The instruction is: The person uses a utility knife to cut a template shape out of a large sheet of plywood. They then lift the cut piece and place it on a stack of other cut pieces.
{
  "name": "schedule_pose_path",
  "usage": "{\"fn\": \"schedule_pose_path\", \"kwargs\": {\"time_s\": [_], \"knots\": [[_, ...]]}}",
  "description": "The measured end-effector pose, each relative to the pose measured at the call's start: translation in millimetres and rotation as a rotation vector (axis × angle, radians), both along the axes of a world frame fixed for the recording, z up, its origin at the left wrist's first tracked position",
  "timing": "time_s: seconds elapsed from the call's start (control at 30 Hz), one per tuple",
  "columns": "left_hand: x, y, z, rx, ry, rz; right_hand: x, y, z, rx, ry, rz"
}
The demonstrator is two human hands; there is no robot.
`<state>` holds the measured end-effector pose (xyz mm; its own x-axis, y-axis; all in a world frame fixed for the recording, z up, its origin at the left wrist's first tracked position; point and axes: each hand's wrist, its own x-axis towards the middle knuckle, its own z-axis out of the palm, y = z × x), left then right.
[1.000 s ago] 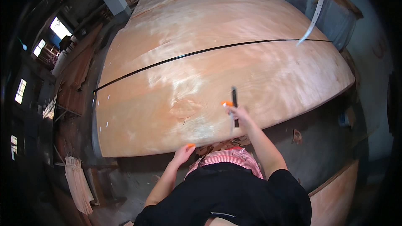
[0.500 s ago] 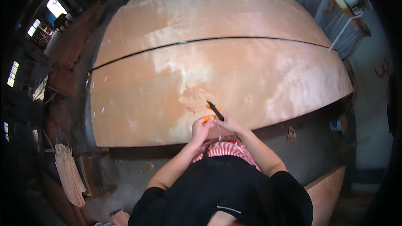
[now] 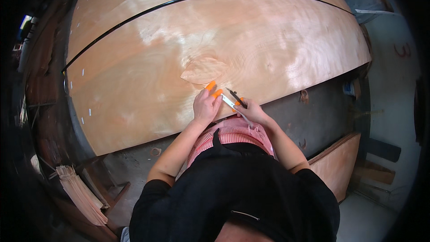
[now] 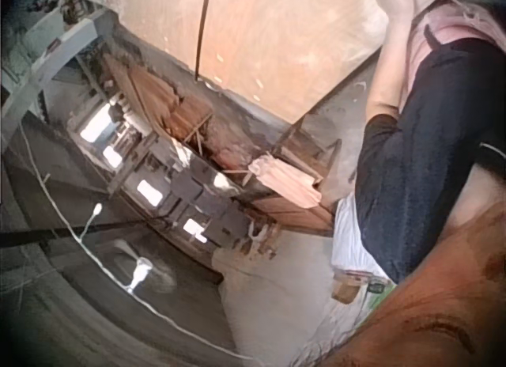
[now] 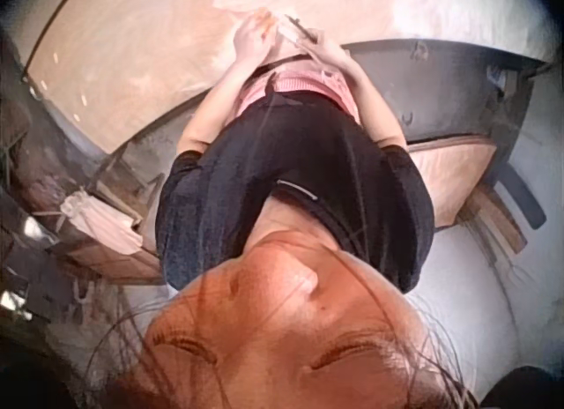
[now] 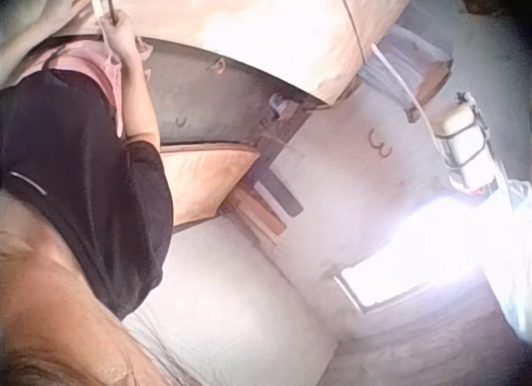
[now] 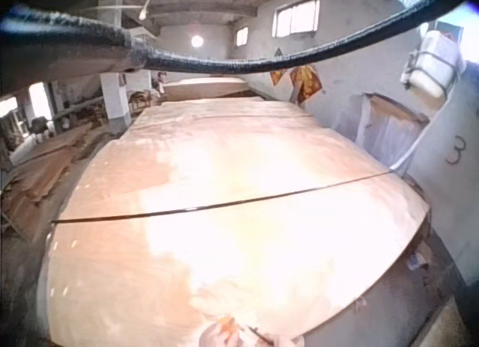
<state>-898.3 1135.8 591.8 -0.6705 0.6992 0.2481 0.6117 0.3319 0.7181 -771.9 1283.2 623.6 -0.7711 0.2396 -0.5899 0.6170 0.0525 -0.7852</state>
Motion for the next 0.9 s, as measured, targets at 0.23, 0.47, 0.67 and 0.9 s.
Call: {"fn": "schedule_pose_path", "kwargs": {"time_s": [0.23,0.47,0.67,0.9], "knots": [[-33,40,-7,-0.263,0.056,-0.151,-19,41,-16,-0.019,0.026,-0.262],[-38,68,-34,-0.387,0.172,-0.287,-58,66,-53,-0.09,0.195,-0.361],[-34,70,-41,-0.428,0.148,-0.243,-65,69,-72,-0.141,0.2,-0.395],[-34,74,-41,-0.394,0.138,-0.214,-69,69,-73,-0.11,0.107,-0.345]]}}
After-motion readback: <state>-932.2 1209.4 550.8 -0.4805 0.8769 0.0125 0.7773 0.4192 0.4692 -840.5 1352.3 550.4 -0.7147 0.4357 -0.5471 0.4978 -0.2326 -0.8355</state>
